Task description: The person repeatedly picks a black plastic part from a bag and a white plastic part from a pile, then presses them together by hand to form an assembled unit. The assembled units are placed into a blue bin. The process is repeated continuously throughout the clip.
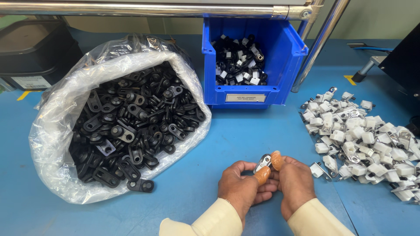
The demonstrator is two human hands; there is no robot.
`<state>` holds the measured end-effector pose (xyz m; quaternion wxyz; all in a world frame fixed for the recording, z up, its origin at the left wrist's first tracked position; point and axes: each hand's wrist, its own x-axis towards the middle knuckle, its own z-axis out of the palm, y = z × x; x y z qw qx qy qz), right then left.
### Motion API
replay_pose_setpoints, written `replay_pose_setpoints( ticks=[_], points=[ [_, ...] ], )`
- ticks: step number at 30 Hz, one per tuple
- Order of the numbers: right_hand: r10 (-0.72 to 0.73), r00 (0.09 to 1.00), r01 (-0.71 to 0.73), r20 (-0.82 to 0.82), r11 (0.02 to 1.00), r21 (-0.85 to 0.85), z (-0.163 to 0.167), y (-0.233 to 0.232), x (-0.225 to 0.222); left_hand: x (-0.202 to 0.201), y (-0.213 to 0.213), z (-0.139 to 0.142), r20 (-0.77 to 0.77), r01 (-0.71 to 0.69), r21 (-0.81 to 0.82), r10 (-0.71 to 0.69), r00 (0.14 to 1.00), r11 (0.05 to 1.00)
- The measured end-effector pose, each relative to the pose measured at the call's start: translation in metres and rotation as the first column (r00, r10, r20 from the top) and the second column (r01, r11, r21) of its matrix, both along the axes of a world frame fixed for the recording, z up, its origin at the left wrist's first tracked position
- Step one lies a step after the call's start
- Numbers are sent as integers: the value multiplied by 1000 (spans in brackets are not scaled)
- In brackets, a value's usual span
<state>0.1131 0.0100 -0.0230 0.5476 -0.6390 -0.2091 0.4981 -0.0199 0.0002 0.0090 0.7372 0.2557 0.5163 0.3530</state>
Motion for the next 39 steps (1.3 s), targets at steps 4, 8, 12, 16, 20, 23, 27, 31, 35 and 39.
replay_pose_setpoints(
  ticks=[4, 8, 12, 16, 20, 23, 27, 31, 35, 39],
  points=[
    [0, 1000, 1, 14, 997, -82, 12, -1, 4, -1, -1, -1, 124, 15, -50, -9, 992, 999],
    [53, 997, -47, 49, 994, -103, 15, -10, 4, -2, -2, -5, 292, -5, -76, 27, 956, 997],
    [116, 992, -115, 51, 993, -22, 7, -15, 4, 1, -1, -6, 293, -23, -80, 45, 955, 997],
    [36, 997, -35, 64, 999, -18, -4, -9, 0, 6, -2, -3, 200, -32, -77, 47, 979, 997],
    [21, 998, -18, 64, 999, -45, 0, -9, 2, 5, -1, -4, 255, -28, -81, 48, 966, 996],
    [67, 998, -64, 19, 992, -106, 12, -17, 3, -2, 1, -11, 365, 14, -54, 7, 931, 998],
    [105, 994, -108, -25, 981, -162, 29, -24, 1, -1, 6, -21, 423, 15, -144, 48, 905, 989],
    [95, 995, -92, 5, 976, -198, 36, -25, 2, -1, 7, -25, 431, 38, -145, 29, 902, 989],
    [111, 994, -113, -24, 982, -153, 28, -23, 8, -3, 2, -22, 367, 58, -33, -42, 929, 998],
    [150, 989, -147, 14, 981, -124, 14, -17, 17, -2, 3, -14, 84, 107, 36, -110, 990, 994]
  ],
)
